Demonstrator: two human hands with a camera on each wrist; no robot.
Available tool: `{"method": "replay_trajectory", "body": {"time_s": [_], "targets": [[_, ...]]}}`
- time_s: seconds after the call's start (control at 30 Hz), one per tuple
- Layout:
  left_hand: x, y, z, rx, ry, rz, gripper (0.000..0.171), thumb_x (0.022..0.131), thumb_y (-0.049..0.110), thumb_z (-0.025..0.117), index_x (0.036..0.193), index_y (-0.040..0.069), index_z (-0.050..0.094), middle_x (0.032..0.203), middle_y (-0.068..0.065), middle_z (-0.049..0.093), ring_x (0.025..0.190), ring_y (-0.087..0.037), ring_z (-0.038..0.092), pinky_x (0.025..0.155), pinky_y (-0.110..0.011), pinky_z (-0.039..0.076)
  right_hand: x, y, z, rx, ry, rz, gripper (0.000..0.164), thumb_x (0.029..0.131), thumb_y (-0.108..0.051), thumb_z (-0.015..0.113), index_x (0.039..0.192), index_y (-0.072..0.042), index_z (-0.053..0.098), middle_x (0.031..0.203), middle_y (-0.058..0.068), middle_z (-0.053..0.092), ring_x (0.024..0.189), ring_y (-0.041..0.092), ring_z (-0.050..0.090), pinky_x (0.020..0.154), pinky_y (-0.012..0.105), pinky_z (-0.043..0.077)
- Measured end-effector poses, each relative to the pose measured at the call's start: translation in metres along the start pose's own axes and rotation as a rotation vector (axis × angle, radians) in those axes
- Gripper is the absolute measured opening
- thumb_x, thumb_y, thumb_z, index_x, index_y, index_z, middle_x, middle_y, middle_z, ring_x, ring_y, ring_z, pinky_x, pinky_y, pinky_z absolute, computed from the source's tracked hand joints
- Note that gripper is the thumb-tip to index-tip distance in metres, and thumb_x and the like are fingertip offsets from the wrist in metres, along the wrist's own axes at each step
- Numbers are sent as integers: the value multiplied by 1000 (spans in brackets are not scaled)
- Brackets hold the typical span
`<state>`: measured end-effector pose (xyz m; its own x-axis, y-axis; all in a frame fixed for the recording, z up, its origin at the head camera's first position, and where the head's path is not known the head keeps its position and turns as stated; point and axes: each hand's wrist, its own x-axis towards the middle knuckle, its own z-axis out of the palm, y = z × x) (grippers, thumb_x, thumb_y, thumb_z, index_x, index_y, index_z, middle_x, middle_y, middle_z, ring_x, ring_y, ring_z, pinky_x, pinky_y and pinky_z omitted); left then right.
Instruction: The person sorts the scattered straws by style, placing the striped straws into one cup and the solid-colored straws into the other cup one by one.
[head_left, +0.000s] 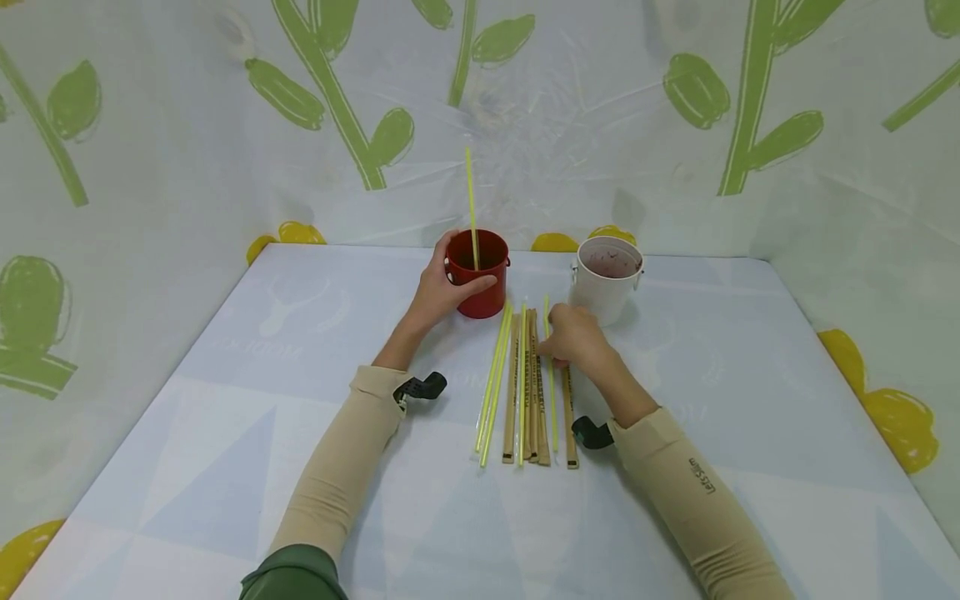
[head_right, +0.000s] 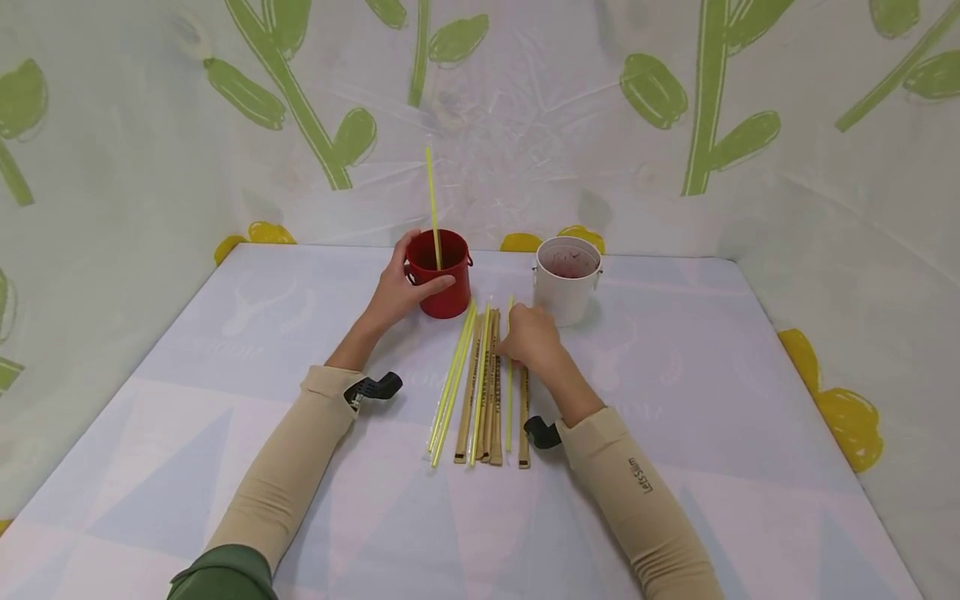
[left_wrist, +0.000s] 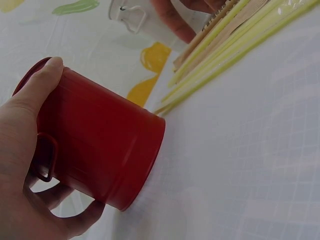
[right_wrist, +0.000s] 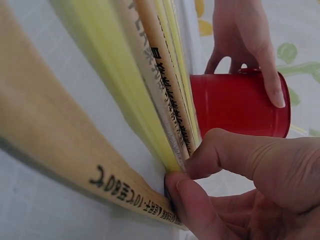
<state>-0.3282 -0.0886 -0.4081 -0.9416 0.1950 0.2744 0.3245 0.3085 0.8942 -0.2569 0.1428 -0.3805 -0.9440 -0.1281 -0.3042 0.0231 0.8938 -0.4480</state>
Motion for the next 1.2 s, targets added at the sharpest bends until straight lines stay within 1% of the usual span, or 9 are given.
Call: {"method": "replay_trajectory", "body": {"time_s": [0.1,0.33,0.43,0.63,0.7,0.8,0.9,1.0,1.2], "targets": [[-1,0,0,1,1,0,92,81,36,78,152,22,22,148,4,44,132,-16,44,101,-43,52,1,1,0,11,-1,-4,42,84,-21,75,114,3,59,79,13,63,57,17,65,52,23,49],[-1,1,0,-3,-1,1,91,81,37,79,152,25,22,148,4,43,132,-17,44,101,-42,52,2,4,-2,31,-24,14,58,84,-25,76,130,3,53,88,14,66,59,15,66,54,22,51],[-1,1,0,-4,0,-2,91,81,37,79,152,25,22,148,4,43,131,-17,44,101,-43,52,2,4,-4,27,-24,24,59,84,-27,76,130,2,53,91,14,67,60,15,67,54,22,51],[-2,1,0,-2,1,-4,92,81,38,79,152,26,22,148,4,43,132,-17,43,102,-42,51,2,3,-10,7,-5,34,57,86,-32,73,130,0,56,74,9,68,63,17,65,59,26,48],[-3,5,-1,-5,-4,-9,91,81,36,78,152,25,22,149,3,43,133,-18,43,102,-42,51,3,3,-11,21,-4,35,56,87,-32,72,130,-1,57,71,8,68,65,18,65,60,26,49],[-3,5,-1,-7,-9,-9,91,82,35,78,153,25,21,150,3,41,135,-20,41,103,-45,50,5,4,-14,42,-1,32,53,87,-32,70,130,-2,58,74,8,68,67,18,65,62,25,50],[-3,5,-1,-7,-12,-16,91,82,35,78,153,25,20,151,3,41,136,-20,41,104,-46,49,6,6,-16,67,18,13,50,88,-31,69,128,-2,59,77,9,68,67,17,65,62,24,52],[-2,1,0,3,-1,-9,91,82,37,78,152,26,21,149,5,43,133,-17,43,103,-43,50,7,9,-18,97,50,-32,48,90,-31,67,126,-1,59,82,11,69,64,17,66,63,25,54],[-2,1,1,10,7,-3,92,81,38,79,152,25,22,149,5,43,134,-16,43,102,-42,51,6,11,-21,210,104,-97,46,92,-29,63,128,-2,52,97,16,71,61,17,70,64,28,59]]}}
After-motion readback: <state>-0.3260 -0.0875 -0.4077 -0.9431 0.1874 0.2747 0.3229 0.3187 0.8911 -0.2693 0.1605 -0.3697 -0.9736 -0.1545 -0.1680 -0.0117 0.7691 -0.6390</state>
